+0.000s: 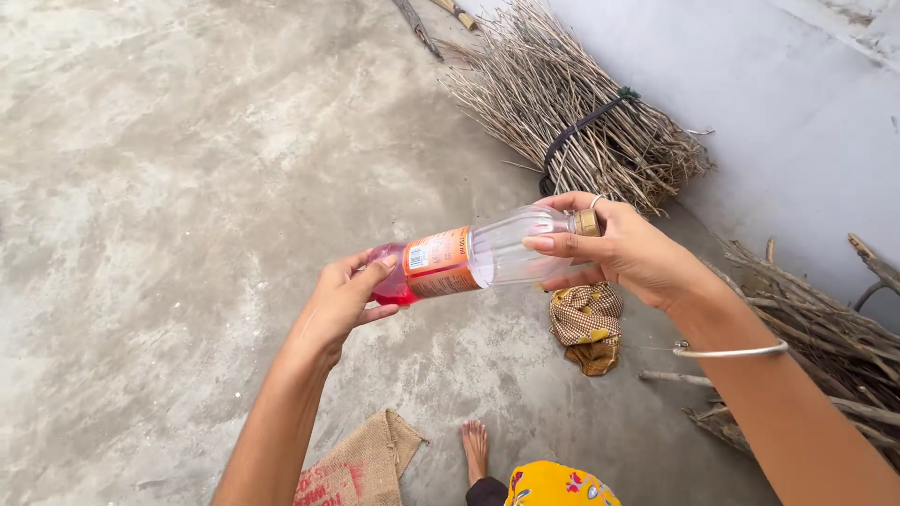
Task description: The person is handling several small bottles and containers on the floor, moving them to a wooden bench, and interacting with their contents.
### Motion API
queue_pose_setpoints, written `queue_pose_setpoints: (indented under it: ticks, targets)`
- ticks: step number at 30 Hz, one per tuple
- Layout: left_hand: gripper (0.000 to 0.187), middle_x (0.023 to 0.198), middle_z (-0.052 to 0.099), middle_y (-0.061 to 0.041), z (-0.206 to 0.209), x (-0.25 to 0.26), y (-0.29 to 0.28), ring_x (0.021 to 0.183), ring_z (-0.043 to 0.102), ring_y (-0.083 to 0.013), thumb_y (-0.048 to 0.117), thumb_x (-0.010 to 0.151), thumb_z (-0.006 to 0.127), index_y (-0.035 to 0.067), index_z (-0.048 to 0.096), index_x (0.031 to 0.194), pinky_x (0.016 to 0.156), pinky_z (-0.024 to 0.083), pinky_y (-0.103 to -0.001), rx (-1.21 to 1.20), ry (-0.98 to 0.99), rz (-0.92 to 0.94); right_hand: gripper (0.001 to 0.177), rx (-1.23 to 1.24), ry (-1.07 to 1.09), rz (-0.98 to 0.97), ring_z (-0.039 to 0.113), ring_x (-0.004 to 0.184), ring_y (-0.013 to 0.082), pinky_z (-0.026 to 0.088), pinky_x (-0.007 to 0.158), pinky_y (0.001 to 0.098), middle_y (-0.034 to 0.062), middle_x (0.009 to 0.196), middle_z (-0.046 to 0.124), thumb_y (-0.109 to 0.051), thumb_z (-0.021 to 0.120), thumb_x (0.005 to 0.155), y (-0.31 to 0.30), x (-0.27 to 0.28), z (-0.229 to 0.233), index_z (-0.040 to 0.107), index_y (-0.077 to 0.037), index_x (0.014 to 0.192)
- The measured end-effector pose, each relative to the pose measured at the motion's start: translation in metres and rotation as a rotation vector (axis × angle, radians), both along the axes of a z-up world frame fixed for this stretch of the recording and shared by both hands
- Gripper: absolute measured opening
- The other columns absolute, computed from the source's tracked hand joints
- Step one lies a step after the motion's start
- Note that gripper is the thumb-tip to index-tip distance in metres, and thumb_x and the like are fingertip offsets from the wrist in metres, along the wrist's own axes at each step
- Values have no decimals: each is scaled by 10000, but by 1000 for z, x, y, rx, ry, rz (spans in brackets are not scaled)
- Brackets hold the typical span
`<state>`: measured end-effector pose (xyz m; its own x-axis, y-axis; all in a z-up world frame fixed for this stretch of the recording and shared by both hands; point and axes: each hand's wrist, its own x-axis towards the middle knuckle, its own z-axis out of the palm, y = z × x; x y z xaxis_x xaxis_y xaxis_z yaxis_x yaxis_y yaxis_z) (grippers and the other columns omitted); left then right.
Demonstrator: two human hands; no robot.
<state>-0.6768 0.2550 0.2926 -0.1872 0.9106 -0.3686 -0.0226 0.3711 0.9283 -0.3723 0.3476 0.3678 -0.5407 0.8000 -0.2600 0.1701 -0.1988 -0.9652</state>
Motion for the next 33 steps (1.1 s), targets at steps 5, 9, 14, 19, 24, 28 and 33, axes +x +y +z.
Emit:
queue_pose_setpoints:
  ticks: [5, 9, 14, 19, 24, 28, 33]
  targets:
    - [558, 1177, 742, -140, 0, -41, 45, 1021, 744, -176, 325, 923, 598, 8, 580, 1381, 813, 651, -329, 5, -29, 148, 689, -23, -104, 49, 755, 960, 215, 689, 731, 391, 121, 1107, 733, -231, 803, 743, 77, -60, 17, 538, -34, 1347]
    - [571, 1181, 738, -144, 17, -83, 84, 1005, 754, -203, 340, 914, 625, -10, 598, 1364, 830, 641, -331, 50, -30, 225, 692, 56, -89, 187, 753, 991, 226, 700, 766, 394, 134, 1175, 711, -243, 811, 763, 144, -117, 31, 554, 8, 1355]
    - [547, 1179, 745, -154, 29, -141, 136, 1028, 755, -188, 333, 920, 617, 9, 586, 1360, 836, 656, -341, 41, 3, 320, 713, 74, -118, 237, 771, 972, 243, 698, 754, 403, 178, 1157, 742, -261, 803, 741, 215, -189, 39, 541, -8, 1353]
    - [518, 1173, 741, -146, 27, -212, 194, 1028, 753, -200, 315, 927, 616, 7, 597, 1342, 831, 659, -348, 33, 17, 364, 716, 67, -106, 291, 767, 958, 251, 696, 760, 397, 190, 1147, 739, -262, 799, 751, 285, -265, 36, 538, 4, 1362]
    - [507, 1163, 746, -144, 31, -295, 259, 1021, 746, -188, 328, 939, 617, 7, 622, 1331, 831, 642, -345, 57, 36, 363, 708, 62, -100, 331, 761, 965, 253, 699, 756, 391, 184, 1188, 714, -252, 799, 765, 359, -353, 43, 533, 19, 1362]
    - [513, 1145, 752, -132, 42, -359, 321, 1018, 751, -182, 336, 929, 610, 5, 617, 1320, 809, 655, -343, 53, 48, 371, 724, 68, -89, 321, 761, 972, 254, 696, 749, 399, 189, 1192, 704, -249, 796, 770, 419, -416, 47, 508, 17, 1379]
    - [543, 1107, 752, -158, 46, -436, 412, 965, 763, -198, 332, 908, 658, -22, 608, 1317, 755, 661, -315, 77, 107, 369, 745, 74, -88, 304, 759, 973, 269, 699, 763, 392, 222, 1192, 697, -241, 797, 763, 506, -488, 50, 503, 25, 1394]
